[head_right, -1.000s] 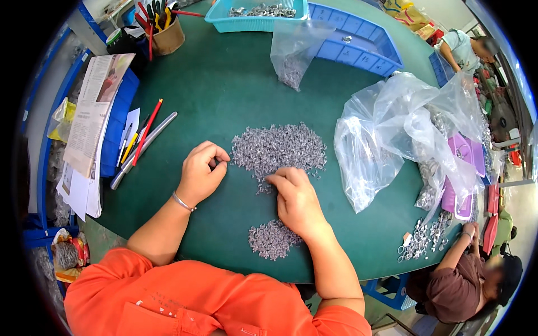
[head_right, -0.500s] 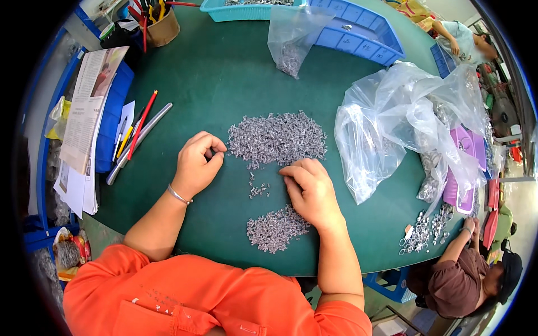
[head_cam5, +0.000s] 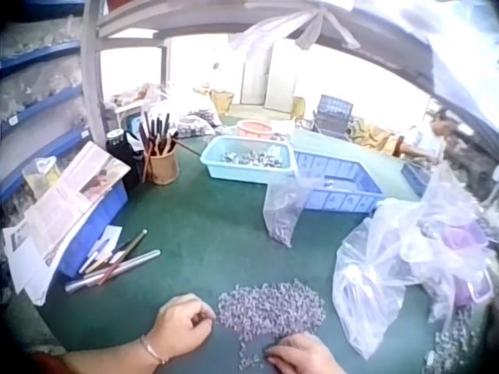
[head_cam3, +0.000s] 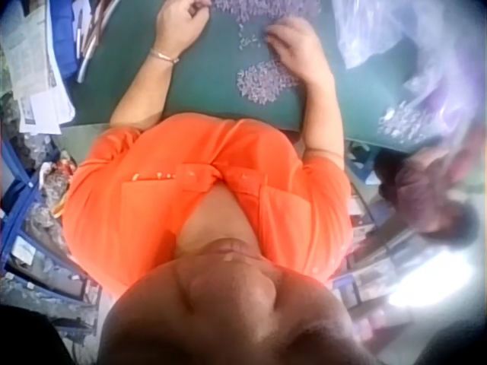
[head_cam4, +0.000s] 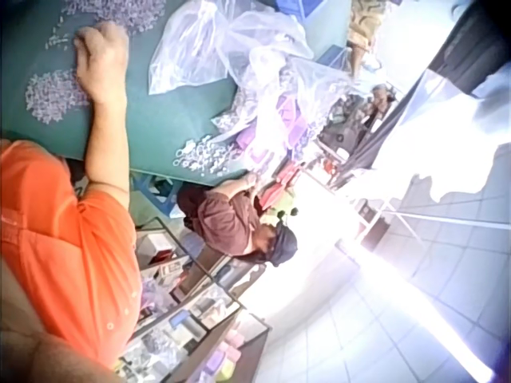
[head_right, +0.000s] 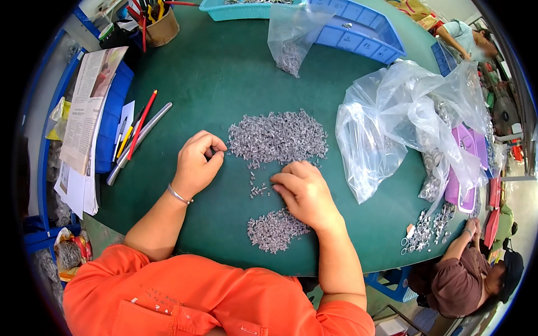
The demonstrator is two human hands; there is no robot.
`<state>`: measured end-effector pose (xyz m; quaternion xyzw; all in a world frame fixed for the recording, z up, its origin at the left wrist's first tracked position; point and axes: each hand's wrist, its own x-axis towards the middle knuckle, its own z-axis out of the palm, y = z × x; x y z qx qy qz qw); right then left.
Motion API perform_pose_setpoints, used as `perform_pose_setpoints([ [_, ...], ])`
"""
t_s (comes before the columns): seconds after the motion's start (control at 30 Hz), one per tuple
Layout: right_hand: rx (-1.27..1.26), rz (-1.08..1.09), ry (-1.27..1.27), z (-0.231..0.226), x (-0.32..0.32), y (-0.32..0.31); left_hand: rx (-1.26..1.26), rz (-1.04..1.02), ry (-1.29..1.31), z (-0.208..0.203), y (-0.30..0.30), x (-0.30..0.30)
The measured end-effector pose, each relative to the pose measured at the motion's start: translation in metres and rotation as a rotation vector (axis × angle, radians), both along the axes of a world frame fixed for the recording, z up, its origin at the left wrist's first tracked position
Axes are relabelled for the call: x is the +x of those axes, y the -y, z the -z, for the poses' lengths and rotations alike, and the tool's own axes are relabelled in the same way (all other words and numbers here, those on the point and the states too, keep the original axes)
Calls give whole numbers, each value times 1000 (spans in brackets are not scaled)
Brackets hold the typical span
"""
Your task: The person sorts small metal components on a table by hand, picking individual pieces from a large pile and moving them into a smaller pile.
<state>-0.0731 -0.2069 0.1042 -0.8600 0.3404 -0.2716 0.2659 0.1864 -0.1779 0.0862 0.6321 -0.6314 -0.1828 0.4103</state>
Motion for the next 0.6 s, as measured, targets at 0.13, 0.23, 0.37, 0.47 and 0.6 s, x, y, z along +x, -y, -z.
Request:
perform_pose_setpoints([
  [0.13,87,-135,-95,-9,-7,7,34,-24,-49,1,0,0],
  [0.23,107,-155,-9,-9,-13,5,27,-19,-44,0,1,0],
  [0.37,49,-149,-22,-7,0,-2,10,-5,-34,1,0,1],
  [0.47,48,-161,-48,-7,-1,0,2,2,-29,0,0,0],
  [0.6,103,-214,-48,-12,-11,1,12,-4,-18,-1,-1,1],
])
